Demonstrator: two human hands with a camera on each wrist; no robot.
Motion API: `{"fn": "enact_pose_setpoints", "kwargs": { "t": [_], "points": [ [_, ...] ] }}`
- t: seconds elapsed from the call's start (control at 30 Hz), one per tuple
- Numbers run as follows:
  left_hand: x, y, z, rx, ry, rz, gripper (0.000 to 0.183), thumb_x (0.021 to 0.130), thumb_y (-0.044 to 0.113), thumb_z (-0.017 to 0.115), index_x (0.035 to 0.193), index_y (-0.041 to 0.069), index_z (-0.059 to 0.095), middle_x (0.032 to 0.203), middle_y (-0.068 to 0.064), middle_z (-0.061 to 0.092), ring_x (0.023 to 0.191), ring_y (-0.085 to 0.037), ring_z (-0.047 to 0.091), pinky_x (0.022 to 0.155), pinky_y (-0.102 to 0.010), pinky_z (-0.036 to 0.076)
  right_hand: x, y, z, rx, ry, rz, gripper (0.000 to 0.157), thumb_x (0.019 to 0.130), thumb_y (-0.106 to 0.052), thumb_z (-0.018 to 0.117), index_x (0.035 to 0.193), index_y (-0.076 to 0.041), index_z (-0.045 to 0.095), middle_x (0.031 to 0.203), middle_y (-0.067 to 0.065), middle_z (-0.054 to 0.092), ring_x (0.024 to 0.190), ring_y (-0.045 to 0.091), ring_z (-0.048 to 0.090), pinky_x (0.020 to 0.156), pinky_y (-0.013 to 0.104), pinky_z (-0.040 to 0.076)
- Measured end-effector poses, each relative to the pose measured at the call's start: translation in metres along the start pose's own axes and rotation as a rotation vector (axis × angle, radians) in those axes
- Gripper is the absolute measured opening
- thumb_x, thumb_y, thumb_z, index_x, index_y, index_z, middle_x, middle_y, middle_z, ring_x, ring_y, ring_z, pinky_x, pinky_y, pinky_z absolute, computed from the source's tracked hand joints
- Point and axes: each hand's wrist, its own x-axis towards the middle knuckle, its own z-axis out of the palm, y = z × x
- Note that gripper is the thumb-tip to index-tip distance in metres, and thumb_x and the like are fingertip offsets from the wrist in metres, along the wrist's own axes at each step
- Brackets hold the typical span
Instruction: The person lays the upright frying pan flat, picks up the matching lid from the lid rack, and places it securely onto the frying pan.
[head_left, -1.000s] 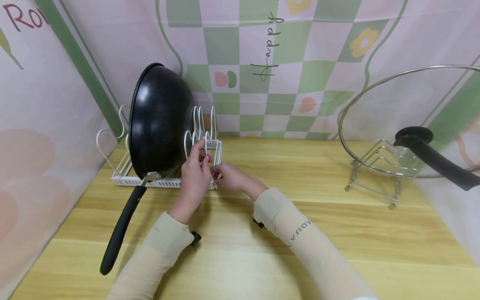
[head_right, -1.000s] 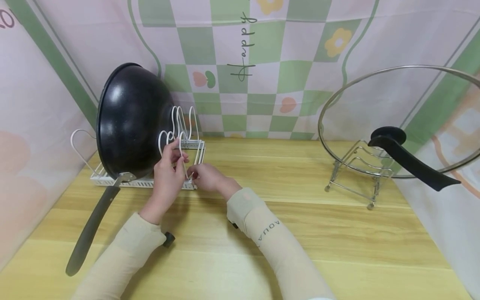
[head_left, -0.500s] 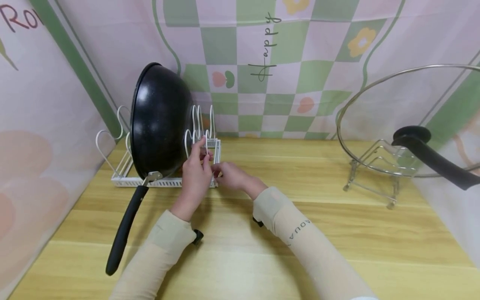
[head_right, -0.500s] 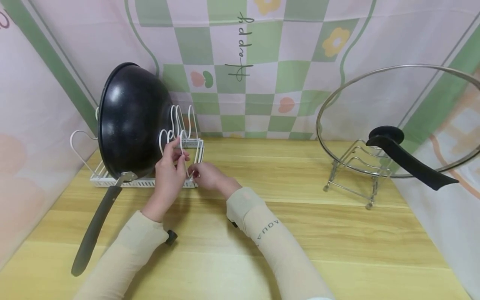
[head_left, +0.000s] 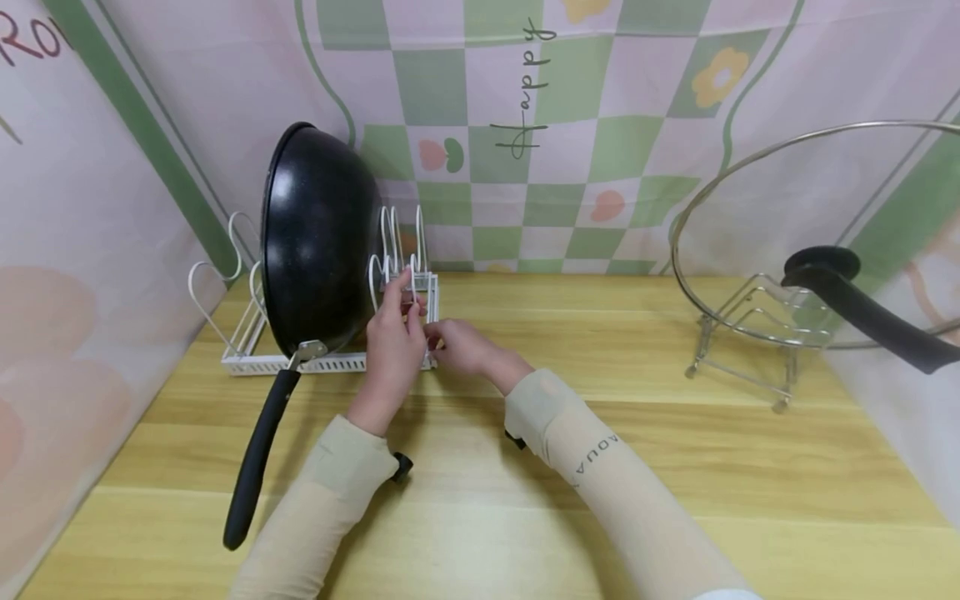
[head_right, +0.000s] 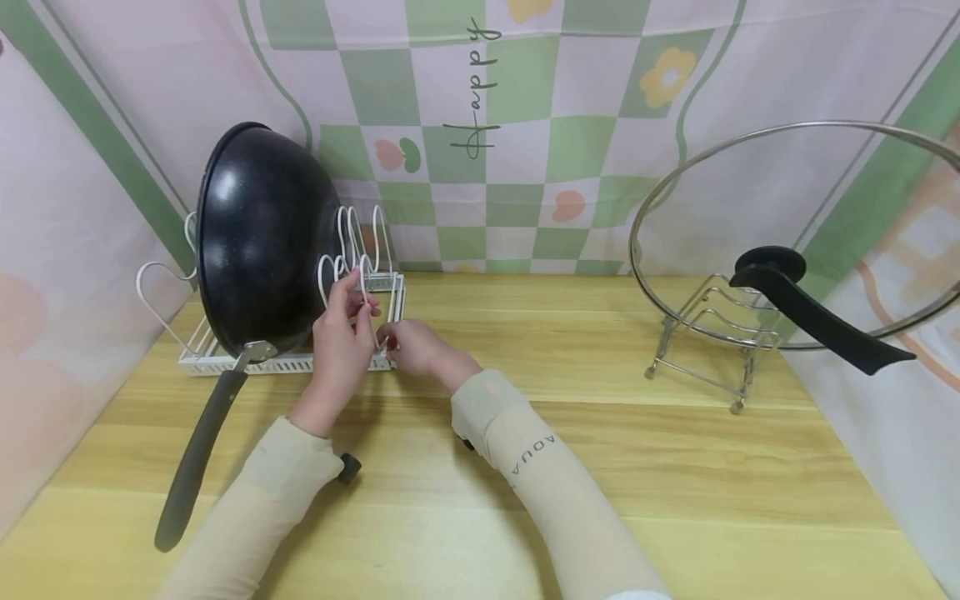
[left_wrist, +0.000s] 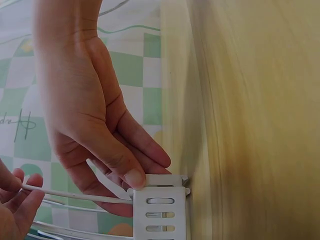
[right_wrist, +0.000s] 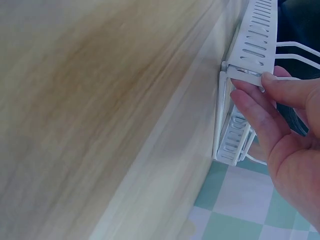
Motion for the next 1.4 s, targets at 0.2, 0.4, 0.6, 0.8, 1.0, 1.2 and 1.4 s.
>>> {"fn": "enact_pose_setpoints", "kwargs": {
  "t": [0.2, 0.4, 0.6, 0.8, 1.0, 1.2, 1.4],
  "points": [
    [0.001, 0.002, 0.003, 0.003, 0.018, -0.003, 0.044, 0.100, -0.008, 0.057, 0.143, 0.001, 0.051, 0.105, -0.020, 0.070, 0.099, -0.033, 0.067, 0.090, -0.049, 0.054, 0.000, -0.002, -0.002, -0.011, 0.004, 0.022, 0.016, 0.092, 0.009, 0.064, 0.106, 0.002, 0.069, 0.097, 0.013, 0.070, 0.093, 0.027, 0.065, 0.087, 0.035, 0.054],
    [0.001, 0.003, 0.005, 0.017, 0.009, -0.022, 0.046, 0.101, -0.007, 0.057, 0.145, 0.002, 0.048, 0.108, -0.020, 0.069, 0.098, -0.033, 0.066, 0.092, -0.049, 0.055, 0.000, -0.002, -0.003, -0.024, 0.006, 0.042, 0.013, 0.093, 0.007, 0.066, 0.104, 0.001, 0.070, 0.098, 0.012, 0.071, 0.095, 0.027, 0.066, 0.089, 0.036, 0.053],
    [0.002, 0.003, 0.008, 0.022, 0.019, -0.027, 0.046, 0.102, -0.004, 0.056, 0.147, 0.004, 0.048, 0.108, -0.017, 0.068, 0.098, -0.032, 0.066, 0.091, -0.048, 0.055, 0.002, 0.001, -0.003, -0.009, 0.021, 0.055, 0.011, 0.093, 0.006, 0.066, 0.101, 0.001, 0.072, 0.098, 0.012, 0.072, 0.097, 0.026, 0.066, 0.091, 0.036, 0.053],
    [0.005, 0.004, 0.010, 0.038, 0.027, -0.029, 0.045, 0.103, -0.004, 0.055, 0.147, 0.004, 0.048, 0.107, -0.016, 0.068, 0.096, -0.033, 0.065, 0.089, -0.049, 0.054, 0.003, 0.002, -0.002, -0.030, 0.034, 0.059, 0.013, 0.092, 0.007, 0.065, 0.101, 0.001, 0.072, 0.101, 0.013, 0.072, 0.098, 0.026, 0.066, 0.090, 0.036, 0.053],
    [0.007, 0.006, 0.013, 0.070, 0.028, -0.033, 0.045, 0.103, -0.005, 0.053, 0.147, 0.002, 0.046, 0.106, -0.016, 0.067, 0.092, -0.034, 0.064, 0.086, -0.050, 0.054, 0.004, 0.004, -0.003, -0.060, 0.044, 0.060, 0.013, 0.092, 0.007, 0.065, 0.100, 0.000, 0.073, 0.100, 0.013, 0.073, 0.095, 0.026, 0.066, 0.086, 0.035, 0.053],
    [0.007, 0.005, 0.017, 0.085, 0.046, -0.020, 0.046, 0.103, -0.005, 0.053, 0.148, 0.002, 0.046, 0.107, -0.016, 0.068, 0.093, -0.035, 0.065, 0.085, -0.050, 0.055, 0.005, 0.005, -0.005, -0.066, 0.040, 0.052, 0.015, 0.093, 0.006, 0.064, 0.103, 0.001, 0.073, 0.101, 0.013, 0.074, 0.098, 0.028, 0.068, 0.091, 0.037, 0.053],
    [0.007, 0.003, 0.022, 0.098, 0.065, -0.010, 0.047, 0.104, -0.005, 0.051, 0.150, 0.003, 0.045, 0.107, -0.016, 0.068, 0.094, -0.035, 0.066, 0.083, -0.052, 0.054, 0.005, 0.008, -0.007, -0.074, 0.048, 0.051, 0.017, 0.090, 0.008, 0.063, 0.102, 0.002, 0.073, 0.102, 0.014, 0.073, 0.100, 0.030, 0.068, 0.092, 0.038, 0.052]
  ]
}}
